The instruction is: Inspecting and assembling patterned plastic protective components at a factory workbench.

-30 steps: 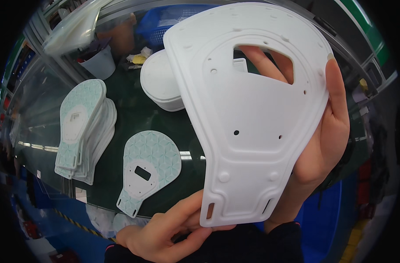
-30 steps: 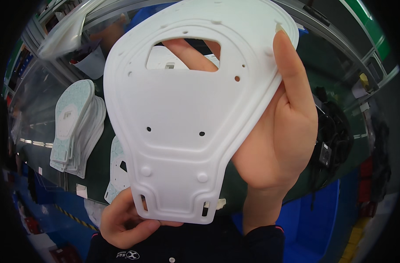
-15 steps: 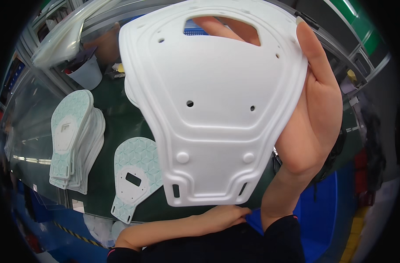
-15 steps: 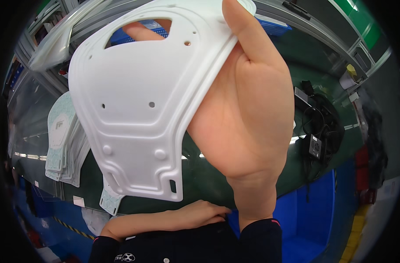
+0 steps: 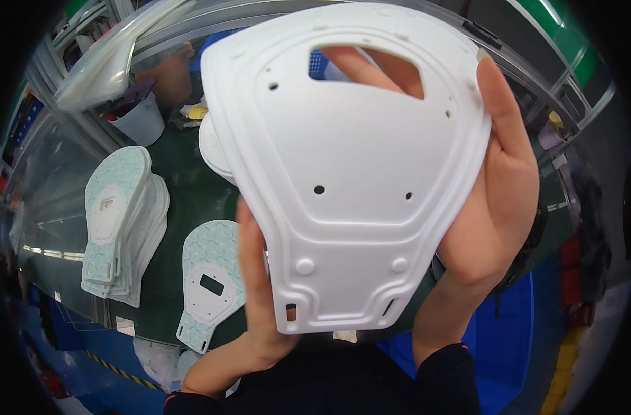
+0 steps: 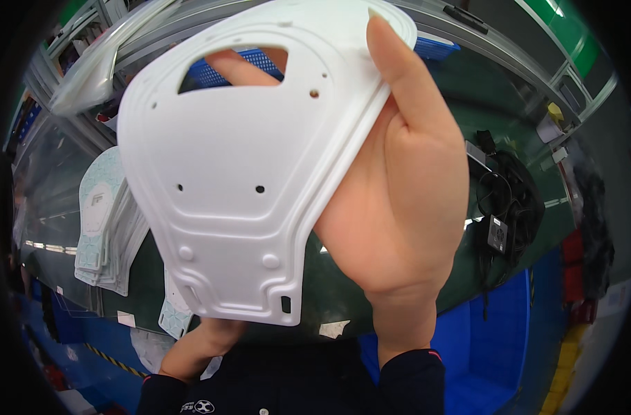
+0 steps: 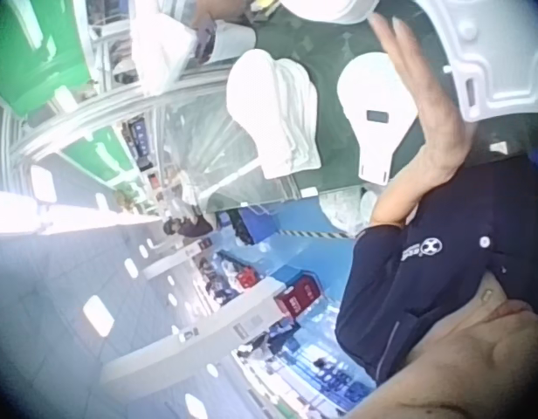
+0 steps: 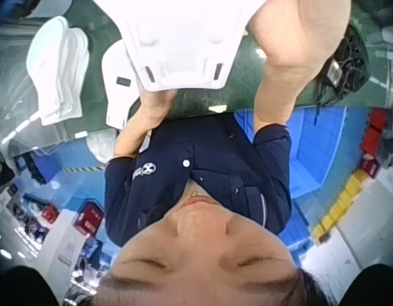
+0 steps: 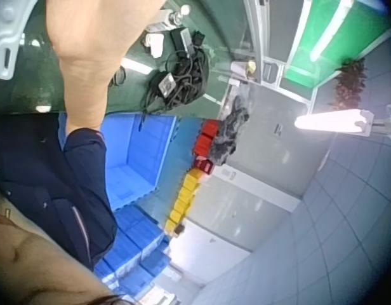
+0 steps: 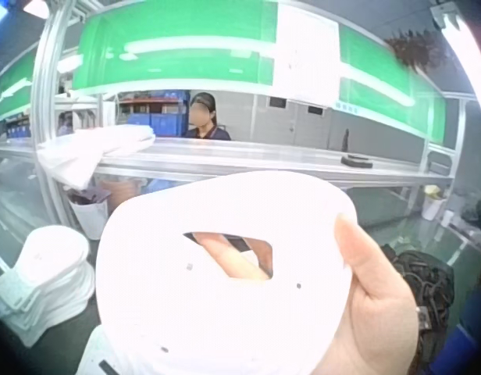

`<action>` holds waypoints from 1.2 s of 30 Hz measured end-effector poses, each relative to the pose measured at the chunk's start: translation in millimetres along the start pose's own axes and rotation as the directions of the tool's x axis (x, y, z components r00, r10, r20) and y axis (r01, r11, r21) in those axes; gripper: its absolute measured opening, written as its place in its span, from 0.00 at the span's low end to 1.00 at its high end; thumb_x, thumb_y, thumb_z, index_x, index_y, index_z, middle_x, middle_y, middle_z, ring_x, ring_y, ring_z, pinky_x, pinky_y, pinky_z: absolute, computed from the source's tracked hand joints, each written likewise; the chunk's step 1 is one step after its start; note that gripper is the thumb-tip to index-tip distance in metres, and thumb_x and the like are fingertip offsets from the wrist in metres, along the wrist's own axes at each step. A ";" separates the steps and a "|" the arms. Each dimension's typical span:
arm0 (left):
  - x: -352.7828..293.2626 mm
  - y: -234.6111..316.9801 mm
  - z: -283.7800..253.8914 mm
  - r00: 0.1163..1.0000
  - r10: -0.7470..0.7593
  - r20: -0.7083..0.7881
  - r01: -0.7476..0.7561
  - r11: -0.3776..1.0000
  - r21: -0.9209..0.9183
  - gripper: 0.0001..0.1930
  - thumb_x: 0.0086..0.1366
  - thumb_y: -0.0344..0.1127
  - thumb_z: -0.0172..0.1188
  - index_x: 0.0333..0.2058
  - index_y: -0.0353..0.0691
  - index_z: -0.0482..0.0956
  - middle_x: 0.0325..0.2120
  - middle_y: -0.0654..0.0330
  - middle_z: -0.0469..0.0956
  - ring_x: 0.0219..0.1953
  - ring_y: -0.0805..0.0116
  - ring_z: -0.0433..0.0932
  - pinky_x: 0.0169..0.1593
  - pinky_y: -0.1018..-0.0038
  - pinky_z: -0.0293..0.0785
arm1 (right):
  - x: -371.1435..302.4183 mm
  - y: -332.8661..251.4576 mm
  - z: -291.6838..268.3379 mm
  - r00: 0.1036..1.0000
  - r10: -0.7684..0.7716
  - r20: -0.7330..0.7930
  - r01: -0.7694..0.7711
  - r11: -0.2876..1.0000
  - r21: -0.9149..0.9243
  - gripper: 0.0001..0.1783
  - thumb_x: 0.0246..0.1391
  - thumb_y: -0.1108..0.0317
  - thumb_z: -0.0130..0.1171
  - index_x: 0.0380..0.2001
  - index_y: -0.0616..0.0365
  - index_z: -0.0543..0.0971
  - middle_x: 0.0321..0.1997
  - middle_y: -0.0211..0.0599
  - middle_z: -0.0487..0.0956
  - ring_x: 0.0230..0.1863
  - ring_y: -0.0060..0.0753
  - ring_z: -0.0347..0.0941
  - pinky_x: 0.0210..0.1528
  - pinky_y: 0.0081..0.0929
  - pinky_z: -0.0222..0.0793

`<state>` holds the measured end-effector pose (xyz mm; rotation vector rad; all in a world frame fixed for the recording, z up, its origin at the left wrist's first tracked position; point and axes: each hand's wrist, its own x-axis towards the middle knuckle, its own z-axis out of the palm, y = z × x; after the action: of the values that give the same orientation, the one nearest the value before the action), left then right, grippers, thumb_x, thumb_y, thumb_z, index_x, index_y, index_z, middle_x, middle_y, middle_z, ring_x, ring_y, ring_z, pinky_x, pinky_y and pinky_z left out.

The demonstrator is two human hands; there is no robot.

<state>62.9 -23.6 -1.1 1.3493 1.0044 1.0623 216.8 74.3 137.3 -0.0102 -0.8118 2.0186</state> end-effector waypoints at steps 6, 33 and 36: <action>-7.2 58.5 -31.2 0.631 0.767 0.112 -0.261 0.075 0.963 0.14 0.35 0.43 0.67 0.27 0.65 0.79 0.56 0.53 0.45 0.58 0.43 0.36 0.58 0.54 0.39 | -12.5 32.9 -26.8 0.956 -0.086 -0.281 0.123 0.986 0.115 0.25 0.47 0.68 0.38 0.50 0.68 0.56 0.50 0.51 0.63 0.53 0.49 0.58 0.53 0.50 0.55; -2.8 60.5 -45.9 0.709 0.701 -0.078 -0.525 0.598 0.606 0.04 0.42 0.36 0.62 0.16 0.51 0.75 0.25 0.66 0.70 0.38 0.66 0.69 0.52 0.46 0.55 | -64.0 63.8 -48.0 0.878 -0.397 0.267 0.351 0.157 -0.923 0.50 0.24 0.45 0.66 0.49 0.65 0.59 0.31 0.41 0.77 0.46 0.49 0.67 0.58 0.50 0.36; -6.3 56.2 -48.5 0.747 0.661 -0.070 -0.511 0.638 0.576 0.12 0.36 0.32 0.67 0.24 0.56 0.79 0.30 0.70 0.70 0.40 0.67 0.69 0.56 0.52 0.51 | -60.6 63.3 -42.9 0.882 -0.353 0.311 0.371 0.115 -0.921 0.40 0.26 0.63 0.68 0.46 0.64 0.62 0.29 0.38 0.78 0.46 0.45 0.67 0.57 0.54 0.34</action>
<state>13.9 -20.7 55.0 2.1336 1.1324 1.5789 216.6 28.9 51.0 -0.4862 -1.8063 0.7037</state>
